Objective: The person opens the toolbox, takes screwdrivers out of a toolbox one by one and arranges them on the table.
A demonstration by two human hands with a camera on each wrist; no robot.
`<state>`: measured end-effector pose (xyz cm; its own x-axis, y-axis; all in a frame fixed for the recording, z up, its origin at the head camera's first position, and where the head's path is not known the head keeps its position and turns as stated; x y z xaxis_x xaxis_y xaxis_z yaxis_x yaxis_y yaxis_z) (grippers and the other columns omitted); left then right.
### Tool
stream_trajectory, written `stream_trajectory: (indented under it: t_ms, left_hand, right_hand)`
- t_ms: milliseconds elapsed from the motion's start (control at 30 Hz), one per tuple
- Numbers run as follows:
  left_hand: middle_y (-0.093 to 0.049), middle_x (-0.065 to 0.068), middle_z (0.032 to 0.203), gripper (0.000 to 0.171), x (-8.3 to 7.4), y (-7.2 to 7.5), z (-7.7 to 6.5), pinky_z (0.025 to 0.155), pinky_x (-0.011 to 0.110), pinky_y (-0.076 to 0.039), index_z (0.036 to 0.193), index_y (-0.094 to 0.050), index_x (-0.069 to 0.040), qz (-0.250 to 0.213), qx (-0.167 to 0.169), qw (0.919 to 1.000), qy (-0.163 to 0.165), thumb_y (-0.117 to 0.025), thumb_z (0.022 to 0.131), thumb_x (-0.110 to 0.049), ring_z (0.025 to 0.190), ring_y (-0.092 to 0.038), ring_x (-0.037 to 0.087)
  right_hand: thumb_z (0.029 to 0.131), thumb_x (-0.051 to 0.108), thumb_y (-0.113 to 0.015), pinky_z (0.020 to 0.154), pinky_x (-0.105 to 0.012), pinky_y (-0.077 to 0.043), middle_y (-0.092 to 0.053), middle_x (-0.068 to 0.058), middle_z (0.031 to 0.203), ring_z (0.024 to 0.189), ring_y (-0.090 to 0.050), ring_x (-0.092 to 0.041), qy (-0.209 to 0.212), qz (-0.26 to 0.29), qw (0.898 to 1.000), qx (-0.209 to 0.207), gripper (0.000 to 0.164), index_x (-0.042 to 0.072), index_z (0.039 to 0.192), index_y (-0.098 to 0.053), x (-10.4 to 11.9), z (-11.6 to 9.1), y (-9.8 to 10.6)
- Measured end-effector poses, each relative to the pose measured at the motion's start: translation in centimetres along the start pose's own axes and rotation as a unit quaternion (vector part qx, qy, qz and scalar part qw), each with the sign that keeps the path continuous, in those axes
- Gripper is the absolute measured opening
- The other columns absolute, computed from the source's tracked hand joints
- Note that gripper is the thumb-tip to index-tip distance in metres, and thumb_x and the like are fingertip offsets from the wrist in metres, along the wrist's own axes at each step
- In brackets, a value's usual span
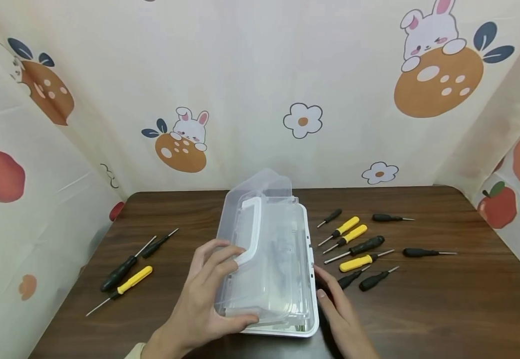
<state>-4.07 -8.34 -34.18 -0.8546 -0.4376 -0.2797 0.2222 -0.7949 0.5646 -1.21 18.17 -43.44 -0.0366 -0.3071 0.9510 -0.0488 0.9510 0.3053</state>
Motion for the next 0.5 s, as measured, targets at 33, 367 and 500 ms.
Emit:
stream_trajectory:
  t_ms: [33, 367, 500]
  left_hand:
    - [-0.064, 0.007, 0.132, 0.067, 0.0, -0.1, 0.1, 0.109, 0.040, -0.040, 0.111, -0.064, -0.007, -0.001, 0.007, 1.0000, 0.001, -0.072, 0.086, -0.069, 0.126, -0.048, 0.037]
    - [-0.064, 0.001, 0.132, 0.067, -0.3, -0.4, 1.1, 0.100, 0.057, -0.049, 0.114, -0.066, -0.014, 0.067, 0.076, 0.9929, -0.062, -0.080, 0.079, -0.069, 0.124, -0.053, 0.035]
    - [-0.064, -0.002, 0.130, 0.065, -0.4, -0.5, 1.4, 0.102, 0.057, -0.048, 0.111, -0.066, -0.016, 0.090, 0.096, 0.9881, -0.080, -0.077, 0.079, -0.071, 0.123, -0.055, 0.033]
  right_hand:
    - [0.112, 0.030, -0.046, 0.112, -0.018, -0.040, -0.050, -0.002, 0.160, 0.149, -0.043, -0.025, 0.007, -0.008, 1.000, -0.001, 0.045, 0.026, 0.157, -0.043, 0.0, 0.0, 0.1]
    - [0.111, 0.021, -0.048, 0.113, -0.021, -0.044, -0.052, 0.000, 0.158, 0.141, -0.053, -0.013, -0.003, -0.006, 1.000, 0.017, 0.044, 0.030, 0.155, -0.045, -0.2, 0.0, 0.1]
    - [0.111, 0.018, -0.048, 0.111, -0.023, -0.048, -0.053, -0.003, 0.156, 0.136, -0.057, -0.010, 0.012, -0.001, 1.000, 0.027, 0.045, 0.028, 0.155, -0.045, -0.3, 0.1, -0.1]
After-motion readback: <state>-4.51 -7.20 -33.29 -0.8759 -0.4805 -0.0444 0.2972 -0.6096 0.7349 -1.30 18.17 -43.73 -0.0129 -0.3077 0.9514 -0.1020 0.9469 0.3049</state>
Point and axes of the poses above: each hand's wrist, its own z-axis towards the middle knuckle, its own y-axis out of the back of the hand, x = y × z, the point moved 3 cm from there along z, towards the middle knuckle
